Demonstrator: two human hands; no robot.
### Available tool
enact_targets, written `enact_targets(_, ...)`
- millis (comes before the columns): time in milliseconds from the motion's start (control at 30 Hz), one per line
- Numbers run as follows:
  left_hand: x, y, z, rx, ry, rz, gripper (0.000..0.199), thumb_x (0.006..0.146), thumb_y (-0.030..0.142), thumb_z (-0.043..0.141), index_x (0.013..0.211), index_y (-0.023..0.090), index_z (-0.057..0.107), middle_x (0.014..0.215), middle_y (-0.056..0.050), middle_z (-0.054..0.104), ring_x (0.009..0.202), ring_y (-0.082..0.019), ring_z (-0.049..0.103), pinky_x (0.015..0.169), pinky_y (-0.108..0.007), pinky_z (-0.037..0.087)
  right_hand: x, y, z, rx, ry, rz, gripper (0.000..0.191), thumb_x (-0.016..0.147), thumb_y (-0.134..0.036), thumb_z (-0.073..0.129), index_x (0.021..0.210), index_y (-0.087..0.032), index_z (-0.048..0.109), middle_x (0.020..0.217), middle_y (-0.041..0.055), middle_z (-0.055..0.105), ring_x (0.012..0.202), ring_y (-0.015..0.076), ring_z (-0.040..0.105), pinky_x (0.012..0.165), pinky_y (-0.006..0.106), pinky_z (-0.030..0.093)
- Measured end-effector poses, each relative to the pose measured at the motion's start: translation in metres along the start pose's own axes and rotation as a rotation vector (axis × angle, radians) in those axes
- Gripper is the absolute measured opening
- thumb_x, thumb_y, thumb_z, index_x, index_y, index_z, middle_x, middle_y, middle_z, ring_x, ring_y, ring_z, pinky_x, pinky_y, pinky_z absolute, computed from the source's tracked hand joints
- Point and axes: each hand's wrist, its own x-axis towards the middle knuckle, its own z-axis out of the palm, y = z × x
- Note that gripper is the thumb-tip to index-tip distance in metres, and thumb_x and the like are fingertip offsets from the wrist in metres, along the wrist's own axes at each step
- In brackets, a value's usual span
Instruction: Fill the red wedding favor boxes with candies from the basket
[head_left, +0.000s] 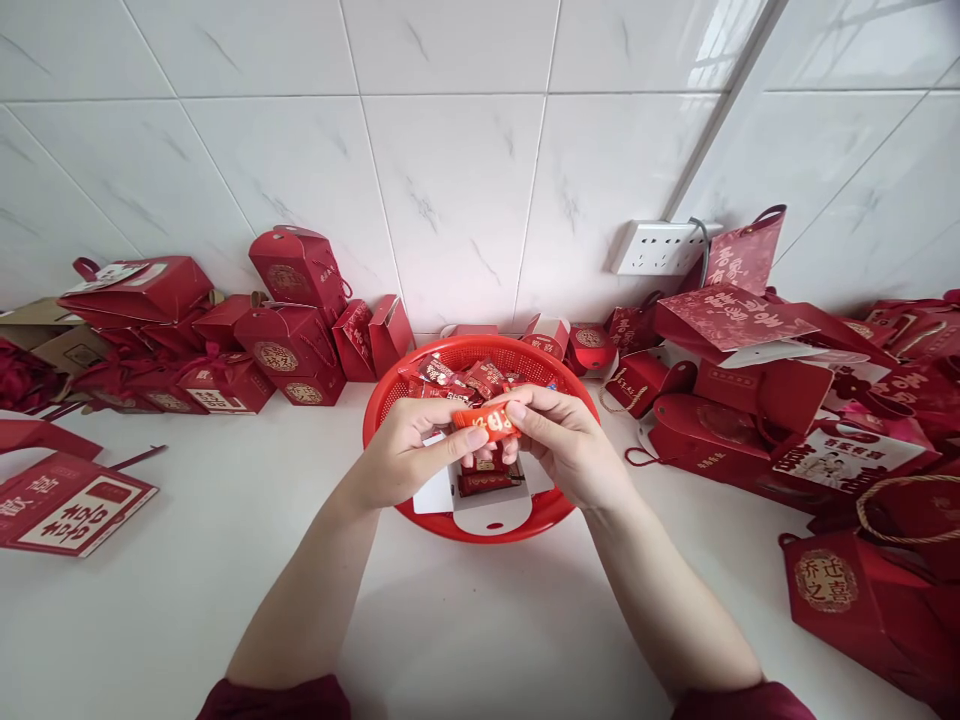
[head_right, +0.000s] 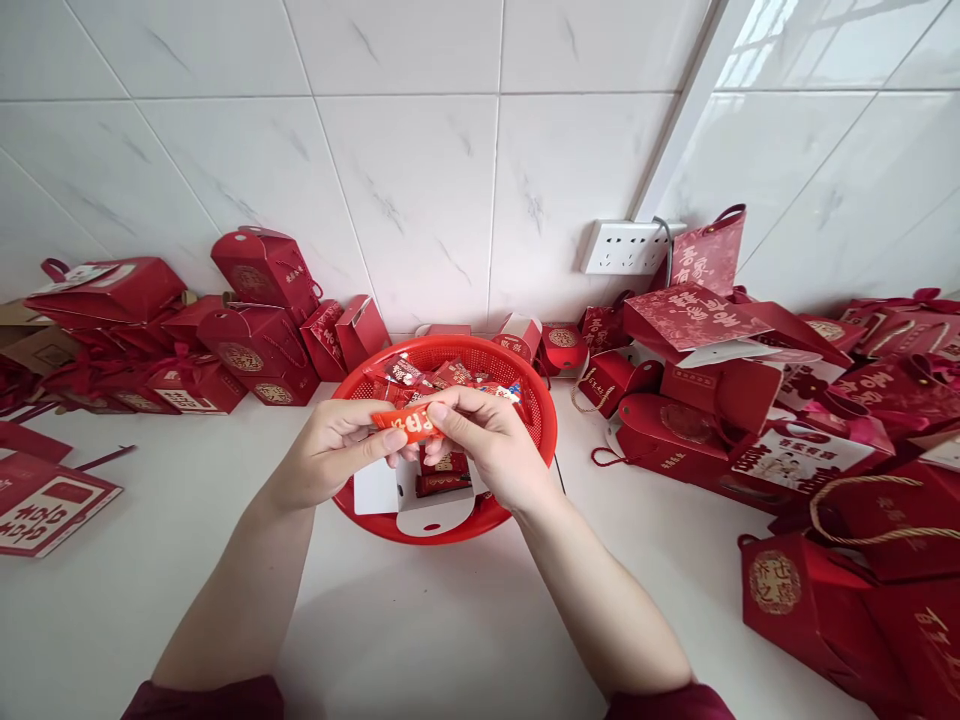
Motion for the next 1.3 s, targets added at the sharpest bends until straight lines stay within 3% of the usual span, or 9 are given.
enact_targets(267,0.000,0.001,0.006,0.053,0.142,0.013,0.016,0.095,0.032,0.061,0.095,0.018,0.069,0.085,-0.003,0.067,0.076,-0.014,0.063,0.068,-0.026,0.057,-0.003,-0.006,0.006,-0.160,0.087,-0.025,0.027,0.087,-0.041,0.074,0.080,-0.018,0.061,0.065,-0.0013,0.067,0.058,0.0104,0.063,0.059,0.024,0.055)
enact_targets(667,-0.002,-0.001,0.007,0.311,0.195,-0.012,0.025,0.097,0.037,0.055,0.082,0.018,0.063,0.076,-0.001,0.060,0.073,-0.014,0.056,0.066,-0.028,0.046,-0.001,0.001,0.009,-0.202,0.120,-0.044,0.031,0.077,-0.042,0.083,0.077,-0.018,0.064,0.065,-0.0018,0.066,0.058,0.0122,0.065,0.058,0.025,0.057)
enact_targets(833,-0.001,0.001,0.005,0.369,0.213,-0.007,0.039,0.100,0.039,0.047,0.067,0.019,0.050,0.060,0.002,0.044,0.058,-0.012,0.043,0.054,-0.028,0.035,-0.001,0.002,0.007,-0.273,0.092,-0.041,0.031,0.081,-0.046,0.078,0.079,-0.019,0.062,0.066,-0.0014,0.064,0.059,0.0135,0.064,0.059,0.027,0.055)
enact_targets(900,0.000,0.003,0.001,0.423,0.241,0.027,0.034,0.102,0.036,0.043,0.074,0.019,0.056,0.066,0.001,0.051,0.065,-0.014,0.050,0.060,-0.028,0.040,-0.001,-0.001,0.002,-0.347,0.118,-0.088,0.029,0.085,-0.045,0.075,0.081,-0.019,0.063,0.070,-0.0007,0.064,0.063,0.0135,0.063,0.061,0.027,0.053)
enact_targets(933,0.001,0.004,-0.001,0.459,0.240,0.062,0.031,0.102,0.034,0.041,0.081,0.020,0.060,0.078,-0.001,0.058,0.077,-0.016,0.057,0.068,-0.028,0.045,0.000,-0.002,-0.001,-0.396,0.147,-0.125,0.027,0.087,-0.044,0.073,0.082,-0.019,0.063,0.073,-0.0002,0.065,0.065,0.0136,0.063,0.062,0.027,0.053)
enact_targets(1000,0.001,0.006,-0.007,0.548,0.154,0.088,0.030,0.101,0.033,0.042,0.090,0.022,0.067,0.112,-0.005,0.064,0.109,-0.021,0.058,0.087,-0.031,0.047,0.000,-0.006,-0.008,-0.496,0.217,-0.203,0.023,0.091,-0.041,0.069,0.086,-0.019,0.065,0.077,0.0007,0.066,0.070,0.0137,0.062,0.066,0.027,0.052)
enact_targets(1067,0.002,0.003,-0.013,0.651,-0.017,-0.029,0.031,0.098,0.040,0.047,0.086,0.023,0.070,0.131,-0.004,0.058,0.121,-0.026,0.055,0.088,-0.032,0.049,-0.001,-0.010,-0.015,-0.574,0.276,-0.258,0.019,0.093,-0.039,0.066,0.089,-0.020,0.066,0.080,0.0010,0.066,0.072,0.0140,0.062,0.066,0.028,0.051)
enact_targets(1167,0.005,-0.010,-0.018,0.741,-0.169,-0.270,0.025,0.090,0.045,0.057,0.098,0.026,0.072,0.125,-0.005,0.062,0.107,-0.027,0.062,0.080,-0.033,0.051,-0.003,-0.015,-0.020,-0.677,0.318,-0.363,0.014,0.093,-0.036,0.066,0.090,-0.022,0.066,0.085,0.0022,0.066,0.074,0.0156,0.062,0.065,0.029,0.052)
enact_targets(1300,0.012,-0.033,-0.017,0.648,-0.137,-0.327,0.035,0.087,0.038,0.055,0.120,0.029,0.062,0.104,-0.003,0.069,0.091,-0.024,0.066,0.077,-0.034,0.052,-0.001,-0.033,-0.014,-0.976,0.203,-0.600,0.008,0.096,-0.024,0.061,0.096,-0.024,0.069,0.097,0.0054,0.067,0.093,0.0206,0.064,0.082,0.035,0.053)
